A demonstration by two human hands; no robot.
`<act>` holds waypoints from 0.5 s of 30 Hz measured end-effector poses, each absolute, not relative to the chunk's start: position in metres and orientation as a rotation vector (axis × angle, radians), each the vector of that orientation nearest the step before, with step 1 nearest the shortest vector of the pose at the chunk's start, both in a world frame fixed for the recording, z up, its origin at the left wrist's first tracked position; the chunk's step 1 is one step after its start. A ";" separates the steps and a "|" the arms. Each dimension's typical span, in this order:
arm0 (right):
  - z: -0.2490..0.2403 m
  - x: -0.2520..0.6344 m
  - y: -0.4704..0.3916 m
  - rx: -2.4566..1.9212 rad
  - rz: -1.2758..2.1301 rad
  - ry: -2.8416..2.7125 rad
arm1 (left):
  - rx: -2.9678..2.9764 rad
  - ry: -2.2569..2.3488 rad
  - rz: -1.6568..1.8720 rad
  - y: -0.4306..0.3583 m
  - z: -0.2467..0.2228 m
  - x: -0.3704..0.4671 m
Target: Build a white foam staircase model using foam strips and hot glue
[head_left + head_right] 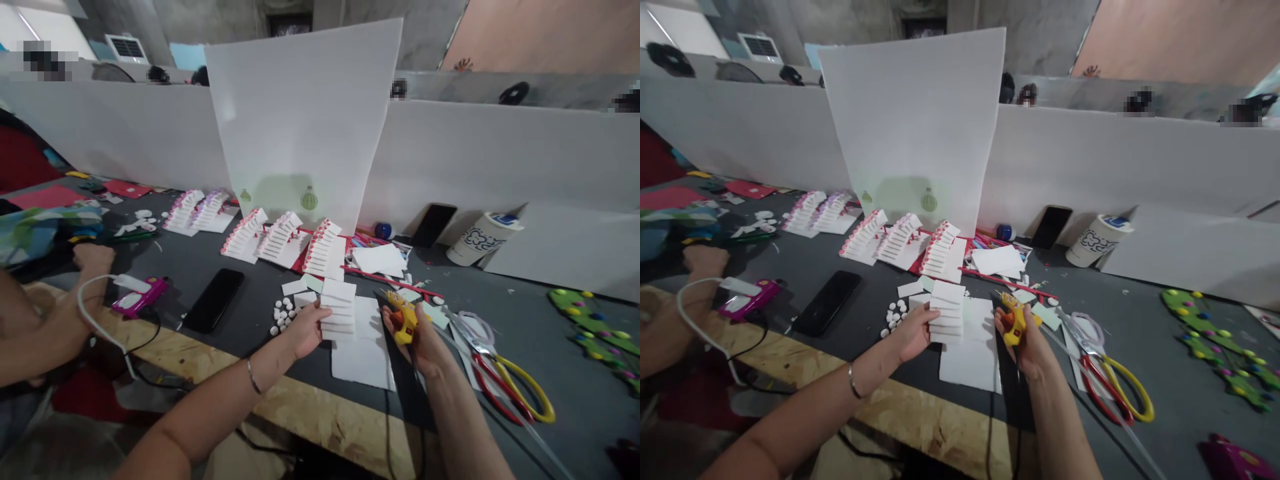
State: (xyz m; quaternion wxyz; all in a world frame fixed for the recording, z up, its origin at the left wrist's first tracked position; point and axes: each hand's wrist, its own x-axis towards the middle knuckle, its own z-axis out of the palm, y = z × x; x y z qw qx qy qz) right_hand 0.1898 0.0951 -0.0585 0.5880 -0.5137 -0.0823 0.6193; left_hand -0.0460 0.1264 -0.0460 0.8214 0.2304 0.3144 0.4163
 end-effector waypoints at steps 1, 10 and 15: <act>-0.058 0.191 0.095 -1.220 1.448 -0.195 | 0.482 0.673 0.893 0.127 -0.046 -0.046; -0.050 0.224 0.072 -1.603 1.272 -0.736 | 0.522 0.502 0.788 0.121 -0.046 -0.049; -0.040 0.211 0.104 -1.640 0.975 -1.271 | 0.585 0.430 0.636 0.113 -0.045 -0.049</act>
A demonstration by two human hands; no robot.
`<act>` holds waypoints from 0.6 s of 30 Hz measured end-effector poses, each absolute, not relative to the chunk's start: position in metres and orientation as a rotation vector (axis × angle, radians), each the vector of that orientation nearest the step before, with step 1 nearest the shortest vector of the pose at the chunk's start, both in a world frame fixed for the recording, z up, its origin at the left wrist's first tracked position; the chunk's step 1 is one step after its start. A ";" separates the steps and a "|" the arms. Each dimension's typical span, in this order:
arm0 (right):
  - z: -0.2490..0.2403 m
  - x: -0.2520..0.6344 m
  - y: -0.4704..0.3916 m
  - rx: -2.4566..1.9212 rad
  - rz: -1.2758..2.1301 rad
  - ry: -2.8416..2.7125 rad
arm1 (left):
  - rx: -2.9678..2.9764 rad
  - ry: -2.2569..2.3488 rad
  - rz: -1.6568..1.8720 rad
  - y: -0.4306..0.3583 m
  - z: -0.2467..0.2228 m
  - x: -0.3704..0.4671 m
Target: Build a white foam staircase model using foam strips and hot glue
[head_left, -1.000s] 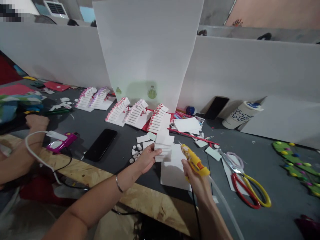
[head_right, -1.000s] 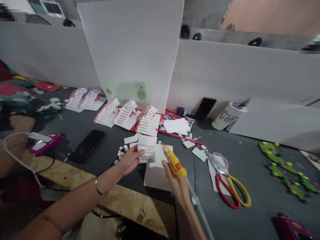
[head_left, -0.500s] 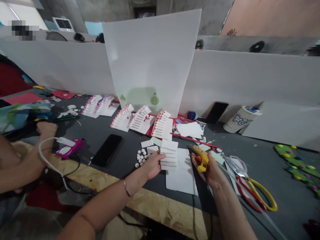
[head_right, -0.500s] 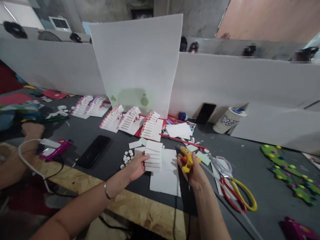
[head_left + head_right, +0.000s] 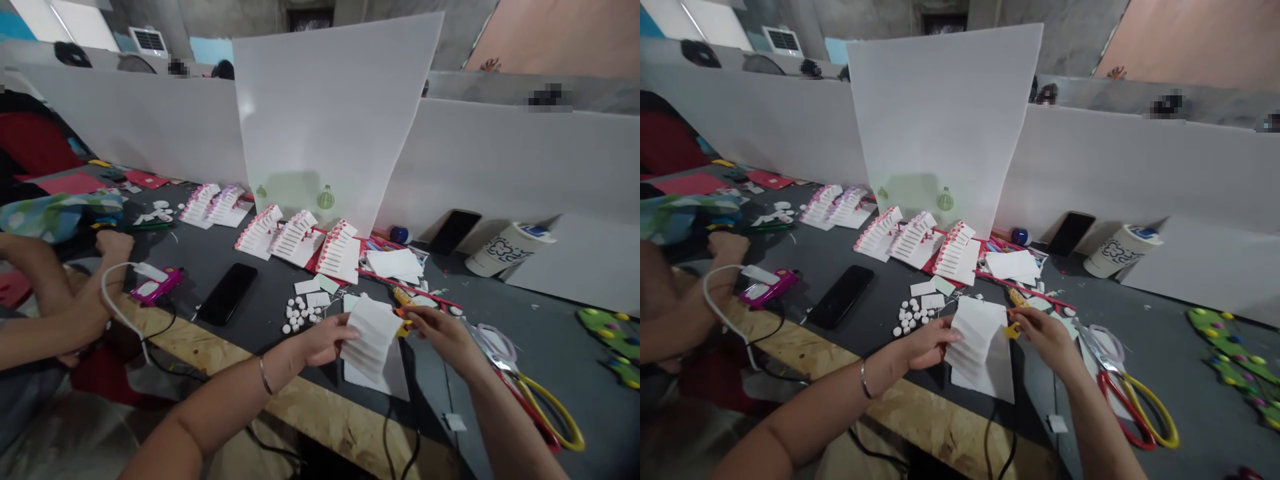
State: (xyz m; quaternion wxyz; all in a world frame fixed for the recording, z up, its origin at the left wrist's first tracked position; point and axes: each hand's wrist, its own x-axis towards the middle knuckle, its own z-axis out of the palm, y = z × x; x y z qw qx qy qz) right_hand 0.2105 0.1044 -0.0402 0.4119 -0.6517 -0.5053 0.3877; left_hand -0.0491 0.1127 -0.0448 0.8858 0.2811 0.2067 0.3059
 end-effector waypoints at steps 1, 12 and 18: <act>-0.038 0.201 0.115 -1.617 0.935 -1.396 | 0.601 0.412 0.611 0.111 -0.044 -0.050; -0.043 0.085 0.192 -1.374 0.551 -2.393 | 0.693 0.331 0.437 0.104 -0.047 -0.057; -0.045 0.083 0.193 -1.358 0.604 -2.380 | 0.706 0.333 0.411 0.104 -0.046 -0.056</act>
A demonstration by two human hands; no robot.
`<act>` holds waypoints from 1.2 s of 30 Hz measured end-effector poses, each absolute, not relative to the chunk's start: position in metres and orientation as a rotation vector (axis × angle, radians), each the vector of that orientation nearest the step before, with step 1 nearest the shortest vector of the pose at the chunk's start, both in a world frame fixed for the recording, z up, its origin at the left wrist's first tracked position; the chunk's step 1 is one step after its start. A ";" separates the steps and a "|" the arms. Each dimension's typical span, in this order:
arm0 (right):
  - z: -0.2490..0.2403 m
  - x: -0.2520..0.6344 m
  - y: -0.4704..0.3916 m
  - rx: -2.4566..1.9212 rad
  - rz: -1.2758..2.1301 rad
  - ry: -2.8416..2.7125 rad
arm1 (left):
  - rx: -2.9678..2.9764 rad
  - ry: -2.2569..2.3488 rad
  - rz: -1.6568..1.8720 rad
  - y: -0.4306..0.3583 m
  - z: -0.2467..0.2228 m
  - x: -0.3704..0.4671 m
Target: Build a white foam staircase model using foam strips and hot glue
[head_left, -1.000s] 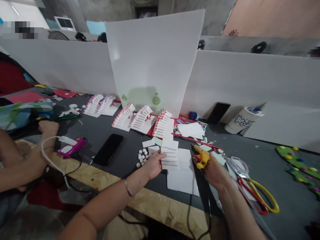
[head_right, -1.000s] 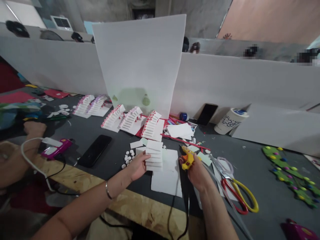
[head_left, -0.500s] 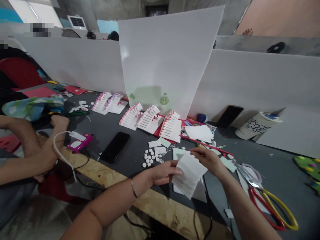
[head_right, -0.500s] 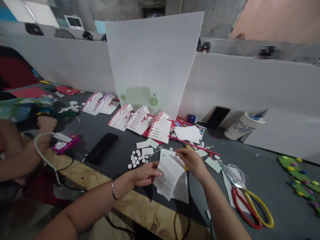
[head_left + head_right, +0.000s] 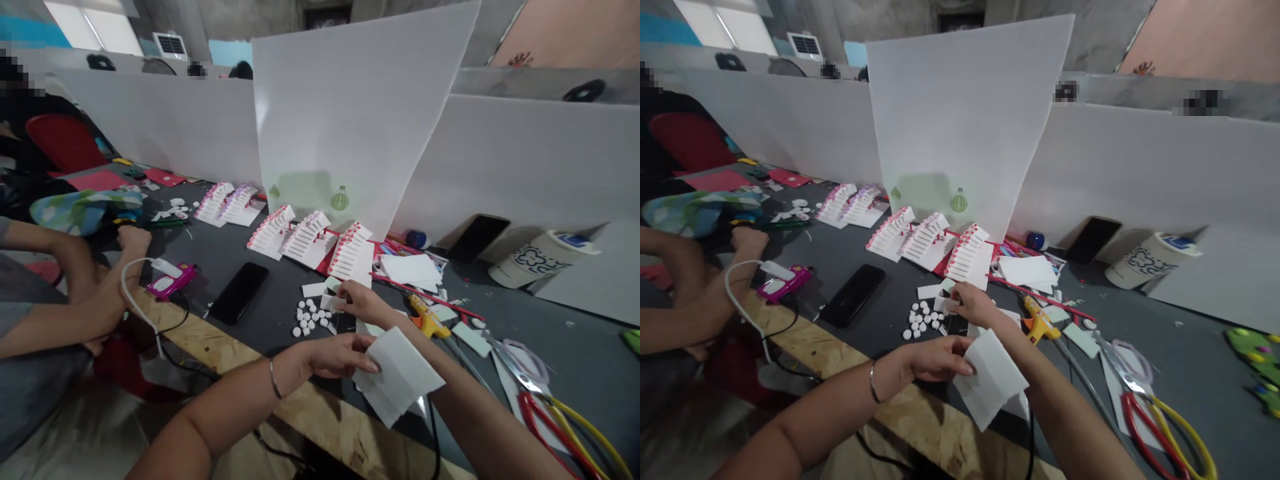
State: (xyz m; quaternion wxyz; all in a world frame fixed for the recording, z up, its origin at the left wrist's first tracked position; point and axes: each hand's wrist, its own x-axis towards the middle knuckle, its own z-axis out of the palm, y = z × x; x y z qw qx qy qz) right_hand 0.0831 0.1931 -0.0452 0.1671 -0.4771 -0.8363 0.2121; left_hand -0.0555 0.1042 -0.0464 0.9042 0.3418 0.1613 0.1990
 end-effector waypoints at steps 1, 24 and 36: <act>-0.045 0.086 0.193 -1.355 0.634 -2.345 | 0.707 0.333 0.406 0.104 -0.046 -0.056; -0.034 0.150 0.198 -1.513 0.696 -1.517 | 0.605 0.441 0.623 0.112 -0.045 -0.047; -0.036 0.165 0.096 -1.224 0.873 -0.778 | 0.642 0.655 0.822 0.129 -0.045 -0.048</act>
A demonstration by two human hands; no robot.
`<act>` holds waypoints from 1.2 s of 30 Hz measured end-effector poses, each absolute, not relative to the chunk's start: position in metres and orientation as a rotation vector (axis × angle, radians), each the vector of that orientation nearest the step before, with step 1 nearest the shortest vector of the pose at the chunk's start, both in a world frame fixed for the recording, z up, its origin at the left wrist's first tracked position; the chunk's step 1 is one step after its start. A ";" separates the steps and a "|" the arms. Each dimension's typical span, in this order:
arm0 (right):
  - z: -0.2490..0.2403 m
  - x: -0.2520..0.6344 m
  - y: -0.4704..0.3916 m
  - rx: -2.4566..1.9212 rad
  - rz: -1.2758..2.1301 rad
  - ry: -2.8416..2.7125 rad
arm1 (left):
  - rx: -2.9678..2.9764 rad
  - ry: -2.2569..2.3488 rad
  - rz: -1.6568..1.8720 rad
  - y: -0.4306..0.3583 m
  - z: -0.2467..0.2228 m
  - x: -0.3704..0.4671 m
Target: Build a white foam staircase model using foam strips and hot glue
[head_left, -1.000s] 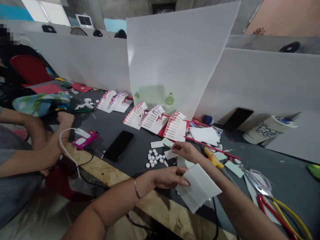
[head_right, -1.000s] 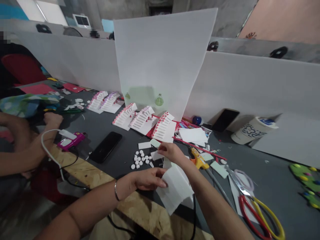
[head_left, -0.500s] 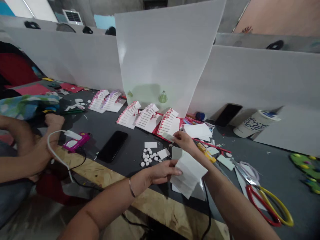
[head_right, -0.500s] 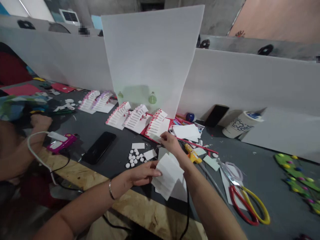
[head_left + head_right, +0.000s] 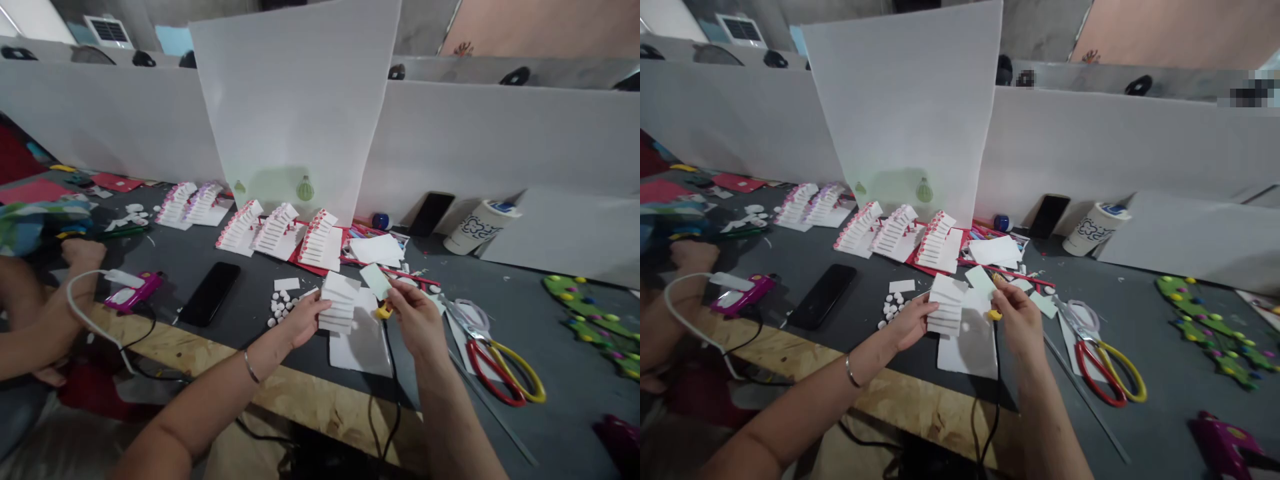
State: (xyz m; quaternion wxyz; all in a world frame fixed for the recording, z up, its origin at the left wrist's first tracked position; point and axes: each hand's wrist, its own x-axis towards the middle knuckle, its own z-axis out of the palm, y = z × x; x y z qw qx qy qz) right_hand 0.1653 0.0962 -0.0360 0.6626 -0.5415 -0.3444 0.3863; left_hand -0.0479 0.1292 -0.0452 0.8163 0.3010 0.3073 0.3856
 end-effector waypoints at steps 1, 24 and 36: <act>-0.038 0.160 0.095 -1.226 0.895 -0.760 | 0.645 0.662 0.818 0.129 -0.045 -0.048; -0.037 0.152 0.084 -1.325 0.878 -0.808 | 0.670 0.710 0.663 0.122 -0.040 -0.041; -0.023 0.165 0.079 -1.220 0.570 -0.819 | 0.652 0.700 0.685 0.123 -0.042 -0.043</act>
